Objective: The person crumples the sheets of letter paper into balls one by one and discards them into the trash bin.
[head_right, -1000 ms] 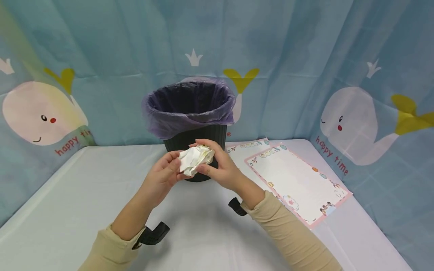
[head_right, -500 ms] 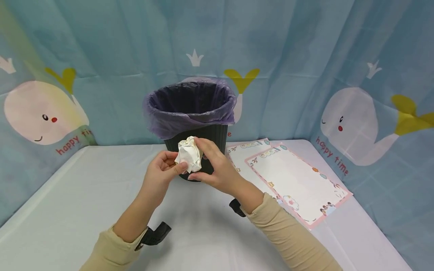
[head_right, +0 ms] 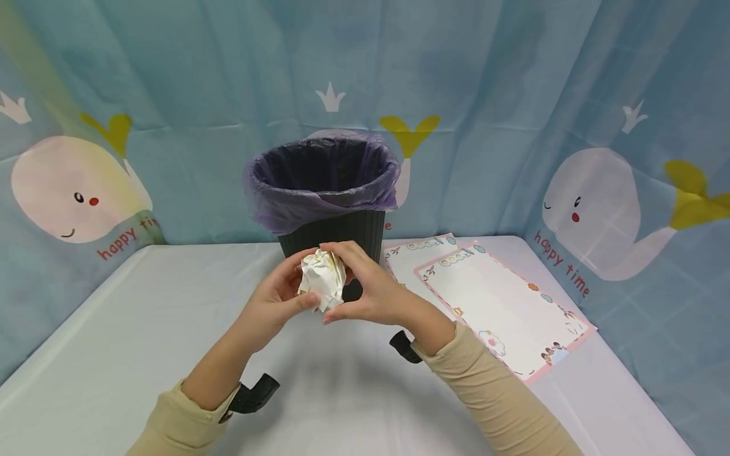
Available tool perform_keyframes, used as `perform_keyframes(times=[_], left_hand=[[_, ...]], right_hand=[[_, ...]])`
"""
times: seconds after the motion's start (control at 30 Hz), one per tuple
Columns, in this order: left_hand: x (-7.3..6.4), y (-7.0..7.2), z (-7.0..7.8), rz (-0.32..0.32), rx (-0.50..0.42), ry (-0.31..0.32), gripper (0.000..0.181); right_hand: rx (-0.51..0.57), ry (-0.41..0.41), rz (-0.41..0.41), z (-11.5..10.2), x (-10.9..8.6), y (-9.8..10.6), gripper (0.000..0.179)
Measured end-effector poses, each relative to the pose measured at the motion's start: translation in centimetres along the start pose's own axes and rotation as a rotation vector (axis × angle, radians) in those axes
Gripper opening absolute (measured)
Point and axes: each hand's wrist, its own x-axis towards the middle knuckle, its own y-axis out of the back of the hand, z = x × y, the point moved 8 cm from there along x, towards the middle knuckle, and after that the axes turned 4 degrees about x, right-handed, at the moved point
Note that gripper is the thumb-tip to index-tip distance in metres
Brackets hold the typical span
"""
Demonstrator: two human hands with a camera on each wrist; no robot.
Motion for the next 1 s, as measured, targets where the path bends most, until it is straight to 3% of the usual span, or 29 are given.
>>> perform_keyframes(times=[0.17,0.4,0.63,0.77,0.87,1.0], left_hand=[[0.0,0.2,0.0,0.074,0.05,-0.003,0.05],[-0.2,0.6,-0.1,0.231,0.08,0.036,0.032],[-0.5,0.9,-0.5,0.403,0.05,0.022,0.02],[-0.3,1.2,-0.6,0.474,0.033,0.026,0.017],[0.0,1.3,-0.7,0.491,0.042,0.033,0.013],[0.4,1.2,-1.2,0.427,0.048,0.082,0.014]], right_hand=[[0.085,-0.039,0.036,0.0,0.0,-0.1,0.081],[0.149,0.039,0.136,0.1,-0.3,-0.3,0.072],[0.235,-0.039,0.309,1.1,-0.6,-0.3,0.053],[0.347,-0.059,0.402,1.6,-0.7,-0.5,0.049],[0.423,-0.072,0.449,2.0,-0.7,-0.6,0.052],[0.39,-0.093,0.469,2.3,-1.2,-0.3,0.048]])
